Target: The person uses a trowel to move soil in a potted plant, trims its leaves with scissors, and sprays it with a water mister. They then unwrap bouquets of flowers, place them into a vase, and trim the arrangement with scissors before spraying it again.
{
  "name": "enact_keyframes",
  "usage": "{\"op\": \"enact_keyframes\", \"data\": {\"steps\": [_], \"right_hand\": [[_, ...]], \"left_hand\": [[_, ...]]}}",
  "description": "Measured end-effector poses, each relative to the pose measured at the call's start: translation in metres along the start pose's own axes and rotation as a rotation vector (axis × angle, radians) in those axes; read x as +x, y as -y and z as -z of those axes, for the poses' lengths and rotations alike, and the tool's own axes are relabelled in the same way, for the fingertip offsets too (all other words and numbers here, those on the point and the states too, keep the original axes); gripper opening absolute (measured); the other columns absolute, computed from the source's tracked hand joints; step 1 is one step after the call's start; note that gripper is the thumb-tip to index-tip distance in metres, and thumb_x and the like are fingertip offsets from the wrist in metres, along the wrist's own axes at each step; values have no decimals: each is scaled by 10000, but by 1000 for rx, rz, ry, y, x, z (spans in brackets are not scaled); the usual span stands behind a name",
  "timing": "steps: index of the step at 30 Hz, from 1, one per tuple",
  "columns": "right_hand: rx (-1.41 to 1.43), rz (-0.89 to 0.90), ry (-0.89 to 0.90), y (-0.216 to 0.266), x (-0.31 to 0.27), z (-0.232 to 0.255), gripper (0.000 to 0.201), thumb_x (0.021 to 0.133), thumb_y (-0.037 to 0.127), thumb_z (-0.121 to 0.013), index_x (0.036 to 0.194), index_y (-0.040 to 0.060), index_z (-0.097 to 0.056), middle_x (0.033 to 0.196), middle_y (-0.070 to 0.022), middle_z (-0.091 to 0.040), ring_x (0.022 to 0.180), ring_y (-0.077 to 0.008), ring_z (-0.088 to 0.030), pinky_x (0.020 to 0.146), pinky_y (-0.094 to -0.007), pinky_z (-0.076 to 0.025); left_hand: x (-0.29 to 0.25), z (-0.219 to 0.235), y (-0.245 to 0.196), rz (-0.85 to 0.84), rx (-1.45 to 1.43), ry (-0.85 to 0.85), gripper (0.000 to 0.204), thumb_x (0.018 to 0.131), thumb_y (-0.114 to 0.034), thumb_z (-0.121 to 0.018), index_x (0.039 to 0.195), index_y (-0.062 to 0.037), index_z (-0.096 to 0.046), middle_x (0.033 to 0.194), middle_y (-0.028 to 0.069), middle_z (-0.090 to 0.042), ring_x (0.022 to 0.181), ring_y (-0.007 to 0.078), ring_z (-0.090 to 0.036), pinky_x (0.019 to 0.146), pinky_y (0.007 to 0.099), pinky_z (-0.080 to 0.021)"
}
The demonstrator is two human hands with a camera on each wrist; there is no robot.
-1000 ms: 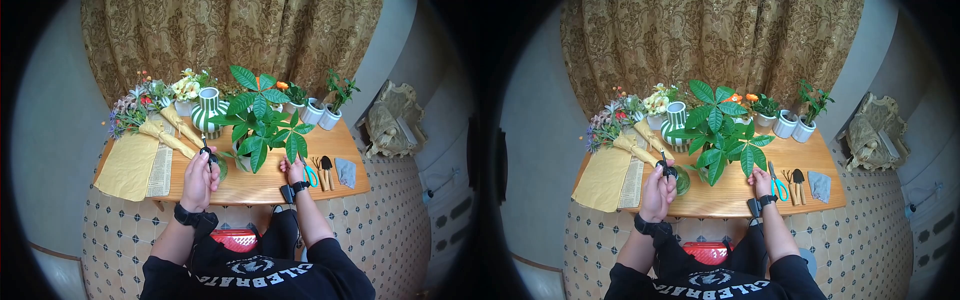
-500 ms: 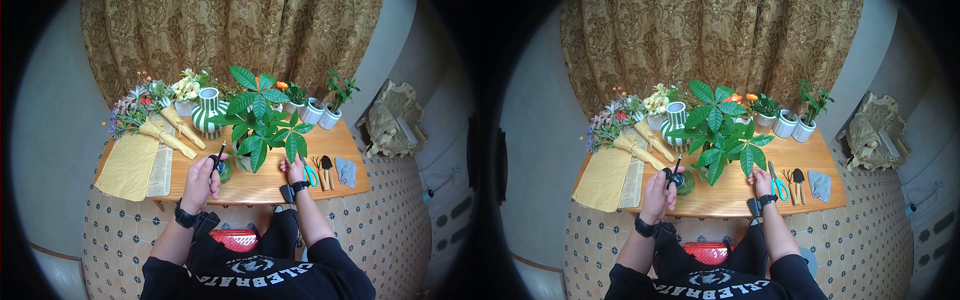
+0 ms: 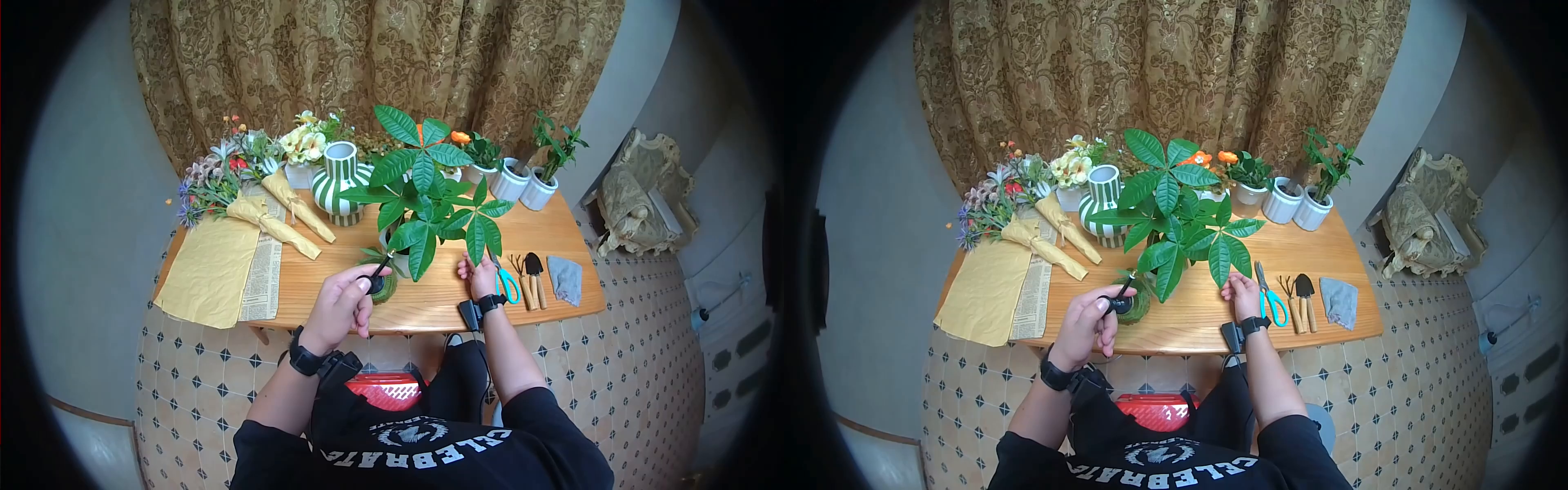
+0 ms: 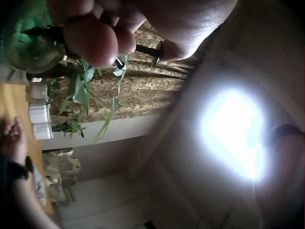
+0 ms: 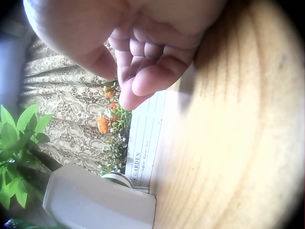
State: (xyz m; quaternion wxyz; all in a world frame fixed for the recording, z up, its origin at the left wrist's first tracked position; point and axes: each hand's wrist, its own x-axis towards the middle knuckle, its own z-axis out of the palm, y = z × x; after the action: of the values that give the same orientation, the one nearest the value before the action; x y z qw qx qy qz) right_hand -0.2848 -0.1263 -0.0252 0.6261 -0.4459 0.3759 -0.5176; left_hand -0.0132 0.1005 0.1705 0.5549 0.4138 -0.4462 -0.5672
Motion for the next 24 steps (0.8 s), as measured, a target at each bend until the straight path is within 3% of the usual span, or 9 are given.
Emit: {"op": "enact_keyframes", "data": {"steps": [11,24], "right_hand": [[-20,10,-1,0,0,0,195,936,179,-584,1036,12,-572,760,-70,-624,596,-113,-570,538,-224,-465],[-6,3,-10,2,-3,-2,173,942,167,-566,1030,18,-579,763,-70,-624,603,-117,-569,546,-229,-463]], "left_hand": [[1,1,5,101,62,-32,408,996,-220,-335,1258,27,-526,510,12,-467,370,77,-460,375,191,-416],[1,24,30,248,40,-108,367,996,-261,-422,1177,19,-575,502,-7,-478,353,73,-441,347,185,-344]]}}
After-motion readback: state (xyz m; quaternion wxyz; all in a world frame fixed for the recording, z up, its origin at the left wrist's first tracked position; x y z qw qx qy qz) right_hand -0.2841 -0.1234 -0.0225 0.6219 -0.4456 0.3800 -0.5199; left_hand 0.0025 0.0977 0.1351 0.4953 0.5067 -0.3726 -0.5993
